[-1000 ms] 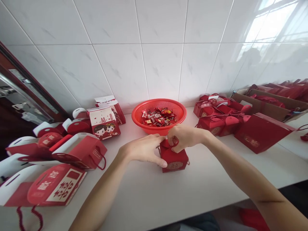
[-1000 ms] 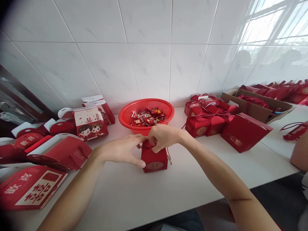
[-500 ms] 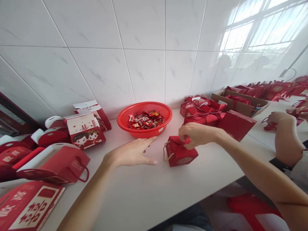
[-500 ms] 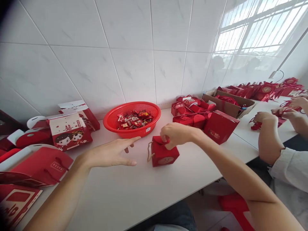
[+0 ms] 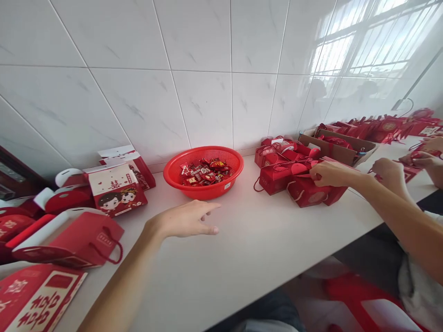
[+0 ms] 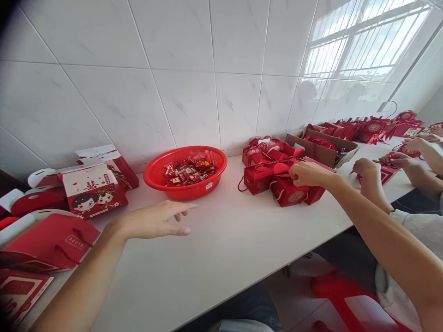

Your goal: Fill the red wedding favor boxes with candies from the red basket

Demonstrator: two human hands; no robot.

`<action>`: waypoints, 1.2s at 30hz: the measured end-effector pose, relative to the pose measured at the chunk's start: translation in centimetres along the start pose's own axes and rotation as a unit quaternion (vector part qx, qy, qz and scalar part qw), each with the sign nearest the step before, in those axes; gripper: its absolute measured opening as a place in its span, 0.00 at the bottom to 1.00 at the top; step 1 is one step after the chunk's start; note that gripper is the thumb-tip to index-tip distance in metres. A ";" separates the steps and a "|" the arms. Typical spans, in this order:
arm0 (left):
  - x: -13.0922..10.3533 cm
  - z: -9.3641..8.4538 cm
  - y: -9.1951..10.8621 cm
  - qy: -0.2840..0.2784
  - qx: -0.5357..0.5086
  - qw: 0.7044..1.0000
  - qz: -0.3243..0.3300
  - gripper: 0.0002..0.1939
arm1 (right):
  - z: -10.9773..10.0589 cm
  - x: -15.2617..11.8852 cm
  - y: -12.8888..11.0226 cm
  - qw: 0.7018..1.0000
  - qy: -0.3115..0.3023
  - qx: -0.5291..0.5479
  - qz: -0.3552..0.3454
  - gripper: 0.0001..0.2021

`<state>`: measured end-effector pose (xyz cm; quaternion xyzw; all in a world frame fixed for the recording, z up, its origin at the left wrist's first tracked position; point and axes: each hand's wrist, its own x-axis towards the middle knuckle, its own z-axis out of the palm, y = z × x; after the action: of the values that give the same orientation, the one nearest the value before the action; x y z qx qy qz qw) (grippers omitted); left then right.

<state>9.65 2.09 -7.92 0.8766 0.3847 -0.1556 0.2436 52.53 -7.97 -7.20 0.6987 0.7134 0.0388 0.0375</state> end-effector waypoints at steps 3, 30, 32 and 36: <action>0.0 0.0 0.1 0.005 0.007 1.000 0.000 0.43 | 0.7 0.1 0.5 0.999 0.036 0.007 -0.008 0.12; -1.0 0.3 -1.1 -0.014 -0.021 1.000 -0.009 0.41 | 9.8 0.2 1.6 0.987 0.107 0.066 -0.102 0.14; -1.7 0.4 -1.6 -0.018 -0.025 0.999 -0.023 0.41 | 11.1 0.2 3.6 0.978 0.143 0.095 -0.119 0.12; -3.5 0.1 -2.6 -0.003 -0.035 0.998 -0.059 0.39 | 13.8 0.9 6.3 0.961 0.198 0.105 -0.164 0.11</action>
<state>5.34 1.44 -7.20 0.8429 0.4403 -0.1584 0.2658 60.30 -6.90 -20.21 0.5505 0.8114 0.0943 -0.1720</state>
